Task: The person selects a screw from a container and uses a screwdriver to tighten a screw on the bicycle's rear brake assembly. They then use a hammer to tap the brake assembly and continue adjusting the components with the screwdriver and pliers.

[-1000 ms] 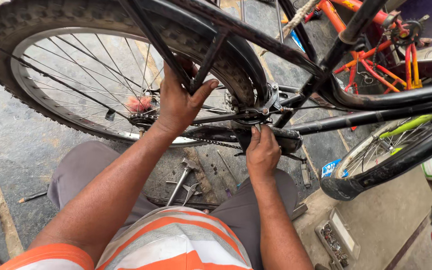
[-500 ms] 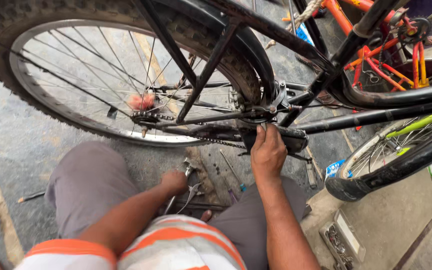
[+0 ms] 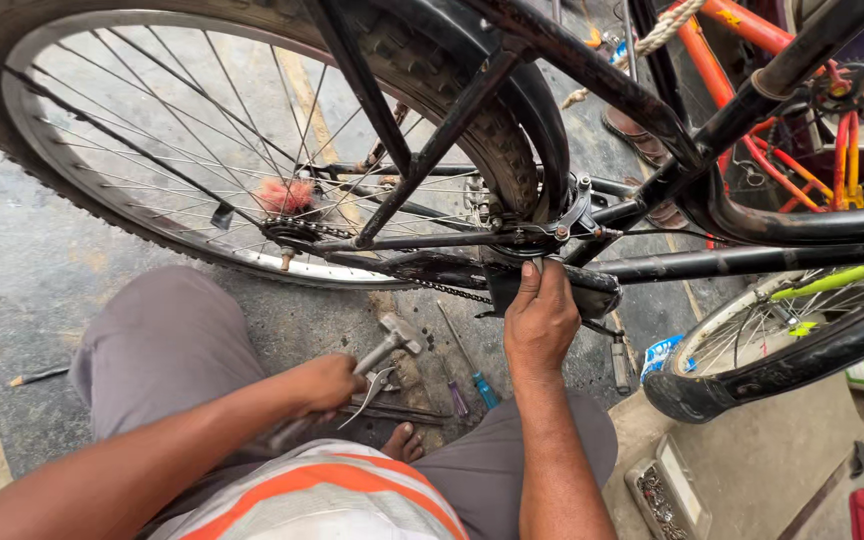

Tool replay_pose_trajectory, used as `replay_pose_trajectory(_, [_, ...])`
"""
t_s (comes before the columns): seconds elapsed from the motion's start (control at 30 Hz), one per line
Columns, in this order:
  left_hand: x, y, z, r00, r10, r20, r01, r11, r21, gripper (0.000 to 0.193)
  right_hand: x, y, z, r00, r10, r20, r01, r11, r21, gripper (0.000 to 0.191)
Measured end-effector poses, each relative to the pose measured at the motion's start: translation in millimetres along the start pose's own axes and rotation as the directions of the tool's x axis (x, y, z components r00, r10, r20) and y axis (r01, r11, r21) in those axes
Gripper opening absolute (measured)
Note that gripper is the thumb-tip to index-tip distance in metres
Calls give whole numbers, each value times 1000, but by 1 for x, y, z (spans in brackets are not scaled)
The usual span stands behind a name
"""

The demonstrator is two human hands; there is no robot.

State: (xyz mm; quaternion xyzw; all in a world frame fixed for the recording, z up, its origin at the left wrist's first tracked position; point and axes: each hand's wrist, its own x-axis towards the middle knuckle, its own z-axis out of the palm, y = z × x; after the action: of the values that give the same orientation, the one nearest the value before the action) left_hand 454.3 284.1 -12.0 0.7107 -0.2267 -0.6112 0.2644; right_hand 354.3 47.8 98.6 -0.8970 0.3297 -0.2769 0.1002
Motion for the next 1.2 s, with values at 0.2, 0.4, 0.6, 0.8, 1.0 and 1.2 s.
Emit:
replay_pose_trajectory(0.2, [-124, 52, -21, 992, 116, 52, -60, 785, -616, 23, 2, 7, 10, 980, -163, -117, 156, 985, -73, 25])
replay_pose_trajectory(0.4, [-90, 115, -29, 966, 112, -234, -245, 692, -679, 24, 3, 12, 17, 993, -98, -67, 96, 995, -25, 27])
replay_pose_trajectory(0.6, [-10, 135, -52, 967, -14, -256, -224, 444, -868, 16, 1, 9, 19, 996, -71, -57, 69, 997, -41, 27])
replay_pose_trajectory(0.8, [-3, 127, -63, 952, -110, -286, -216, 424, -880, 20, 0, 9, 20, 989, -118, -86, 117, 993, -26, 25])
replay_pose_trajectory(1.0, [-21, 138, -71, 995, 62, -78, -99, 541, -835, 18, -4, 4, 21, 973, -219, -77, 210, 971, -109, 25])
replay_pose_trajectory(1.2, [-26, 137, -70, 985, -85, -151, -111, 356, -928, 20, -5, 4, 26, 970, -229, -87, 220, 970, -100, 25])
